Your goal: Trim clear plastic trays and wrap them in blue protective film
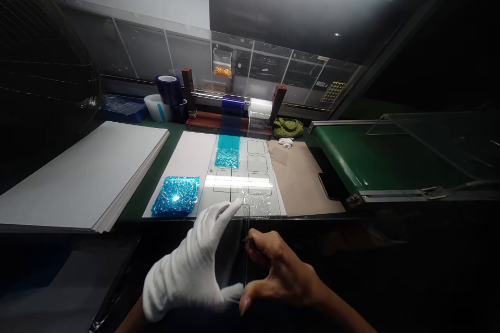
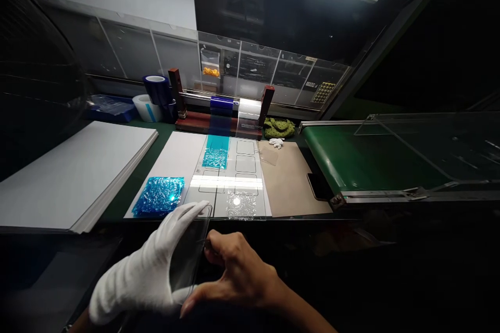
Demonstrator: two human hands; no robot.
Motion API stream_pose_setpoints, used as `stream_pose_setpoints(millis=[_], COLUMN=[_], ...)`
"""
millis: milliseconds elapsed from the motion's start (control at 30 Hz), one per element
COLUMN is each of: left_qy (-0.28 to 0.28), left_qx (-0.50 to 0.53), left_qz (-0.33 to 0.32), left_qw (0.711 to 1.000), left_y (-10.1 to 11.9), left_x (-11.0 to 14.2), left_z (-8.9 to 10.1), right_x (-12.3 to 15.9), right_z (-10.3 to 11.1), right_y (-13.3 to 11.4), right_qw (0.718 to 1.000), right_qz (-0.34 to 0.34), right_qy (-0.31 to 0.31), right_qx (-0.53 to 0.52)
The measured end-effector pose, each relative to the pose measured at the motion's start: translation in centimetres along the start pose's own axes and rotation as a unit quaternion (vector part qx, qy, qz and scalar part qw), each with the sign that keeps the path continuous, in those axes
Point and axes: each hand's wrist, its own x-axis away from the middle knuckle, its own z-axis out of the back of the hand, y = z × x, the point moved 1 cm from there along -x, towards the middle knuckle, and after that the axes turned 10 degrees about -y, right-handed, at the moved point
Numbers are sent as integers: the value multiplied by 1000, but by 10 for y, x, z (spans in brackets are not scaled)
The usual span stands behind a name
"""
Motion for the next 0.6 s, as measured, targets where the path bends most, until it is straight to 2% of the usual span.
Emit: stream_pose_setpoints(millis=[233, 300, 400, 467, 500, 567, 600], left_qy=[-10, 22, 95, 127, 135, 127, 111], left_qx=[-27, -54, -110, -115, -94, 26, 141], left_qz=[12, 28, 83, 126, 147, 189, 204], left_qw=[1000, 998, 986, 977, 975, 973, 962], left_y=[-4, -6, -14, -24, -31, -45, -52], left_x=[-1, -3, -5, -4, -2, 4, 7], left_z=[-3, -6, -12, -17, -20, -28, -33], right_x=[-1, 0, 3, 0, -2, -8, -10], right_z=[-7, -8, 3, 20, 31, 54, 66], right_y=[9, 14, 35, 65, 85, 131, 154], right_qw=[1000, 999, 986, 973, 967, 936, 908], right_qz=[7, 17, 14, -33, -81, -210, -284], right_qy=[-10, 35, 163, 220, 226, 201, 161], right_qx=[-12, -9, 21, 58, 89, 198, 260])
